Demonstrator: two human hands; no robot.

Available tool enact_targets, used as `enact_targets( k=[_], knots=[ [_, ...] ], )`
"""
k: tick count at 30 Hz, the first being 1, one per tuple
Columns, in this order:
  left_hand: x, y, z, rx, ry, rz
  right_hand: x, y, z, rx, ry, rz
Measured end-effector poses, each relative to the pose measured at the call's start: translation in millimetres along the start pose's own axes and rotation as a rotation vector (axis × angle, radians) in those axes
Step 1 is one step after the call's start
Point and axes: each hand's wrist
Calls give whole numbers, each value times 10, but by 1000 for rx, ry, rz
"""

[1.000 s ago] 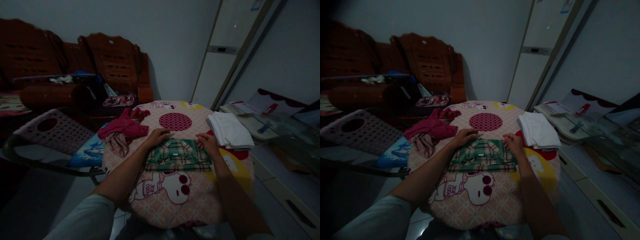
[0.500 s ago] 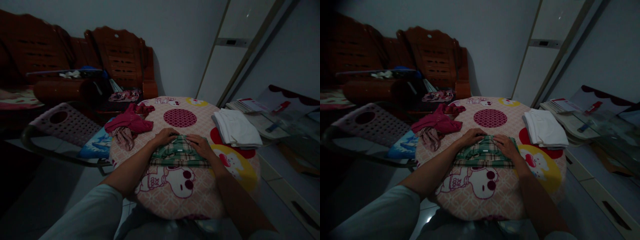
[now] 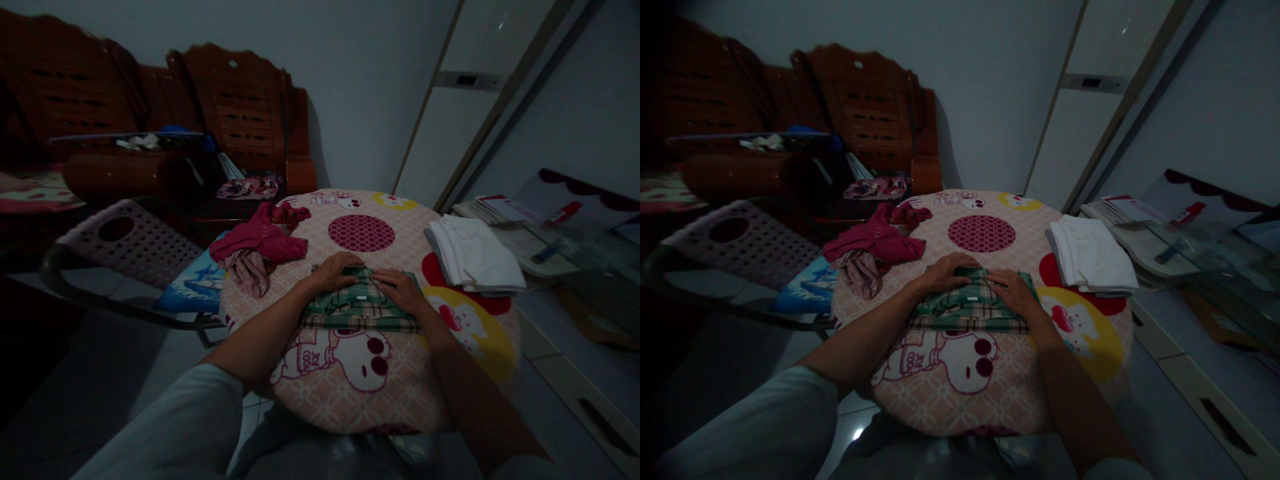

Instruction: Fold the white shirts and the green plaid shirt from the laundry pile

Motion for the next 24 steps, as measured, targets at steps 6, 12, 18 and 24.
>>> enact_targets(
  k=[6, 12, 18, 24],
  knots=[
    [34, -21, -372, 149, -30, 125, 12, -22, -49, -4, 17, -19],
    [97, -75, -408, 46, 4, 248, 6, -21, -27, -41, -12, -40],
    [103, -31, -416, 11, -11, 282, -16, 114, 309, -120, -26, -140],
    [94, -39, -456, -76, 1, 273, 48, 25, 463, -165, -92, 87]
  ],
)
Point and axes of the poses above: each hand's wrist, its own x-axis away from the middle knuckle, its own y-axis out of the back of the hand, z = x × y
